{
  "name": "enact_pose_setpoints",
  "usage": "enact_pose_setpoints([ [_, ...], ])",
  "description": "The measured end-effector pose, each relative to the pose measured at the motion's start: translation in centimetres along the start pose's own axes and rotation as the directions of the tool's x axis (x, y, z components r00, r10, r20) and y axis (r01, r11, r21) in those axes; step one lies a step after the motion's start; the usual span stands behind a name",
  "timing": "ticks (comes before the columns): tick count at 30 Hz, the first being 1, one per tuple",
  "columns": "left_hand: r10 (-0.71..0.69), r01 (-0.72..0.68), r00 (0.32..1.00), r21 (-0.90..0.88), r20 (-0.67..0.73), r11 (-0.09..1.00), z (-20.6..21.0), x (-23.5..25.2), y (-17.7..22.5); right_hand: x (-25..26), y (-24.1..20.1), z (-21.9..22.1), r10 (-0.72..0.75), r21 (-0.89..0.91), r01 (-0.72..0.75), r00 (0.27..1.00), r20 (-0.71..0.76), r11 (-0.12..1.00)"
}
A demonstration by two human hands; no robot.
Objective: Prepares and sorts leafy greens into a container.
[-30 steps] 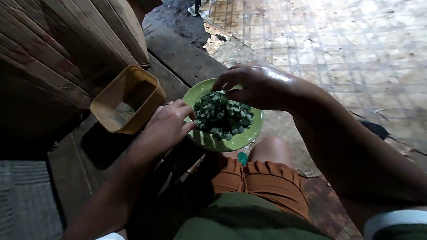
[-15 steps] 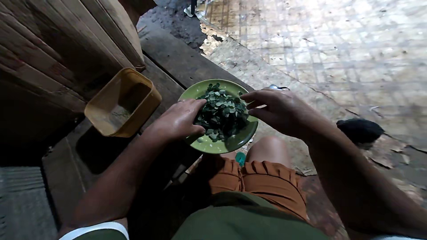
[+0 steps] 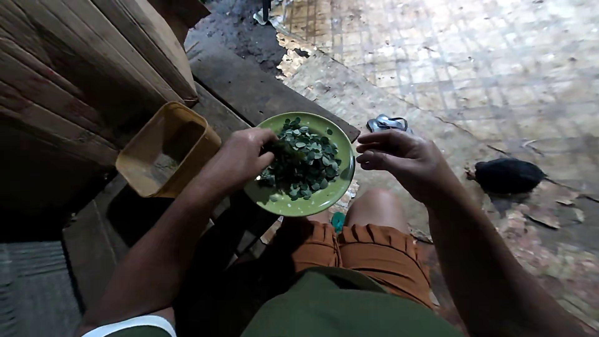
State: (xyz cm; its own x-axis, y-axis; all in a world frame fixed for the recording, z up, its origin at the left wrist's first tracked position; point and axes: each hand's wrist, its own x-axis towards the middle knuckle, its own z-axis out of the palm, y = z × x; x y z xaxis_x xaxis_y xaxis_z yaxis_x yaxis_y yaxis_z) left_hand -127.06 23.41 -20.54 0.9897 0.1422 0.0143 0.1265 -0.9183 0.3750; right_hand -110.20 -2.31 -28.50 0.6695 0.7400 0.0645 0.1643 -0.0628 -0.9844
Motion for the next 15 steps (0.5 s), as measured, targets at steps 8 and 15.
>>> enact_pose_setpoints([
  [8, -0.071, 0.074, 0.997, -0.087, 0.038, 0.993, -1.6, 1.0, 2.7, -1.2, 1.3, 0.0, 0.037, 0.077, -0.037, 0.999, -0.006, 0.996],
  [15, -0.066, 0.067, 0.998, -0.104, 0.007, 0.992, -1.7, 1.2, 3.2, -1.7, 1.1, 0.0, 0.007, 0.133, -0.005, 1.0, -0.018, 0.991],
])
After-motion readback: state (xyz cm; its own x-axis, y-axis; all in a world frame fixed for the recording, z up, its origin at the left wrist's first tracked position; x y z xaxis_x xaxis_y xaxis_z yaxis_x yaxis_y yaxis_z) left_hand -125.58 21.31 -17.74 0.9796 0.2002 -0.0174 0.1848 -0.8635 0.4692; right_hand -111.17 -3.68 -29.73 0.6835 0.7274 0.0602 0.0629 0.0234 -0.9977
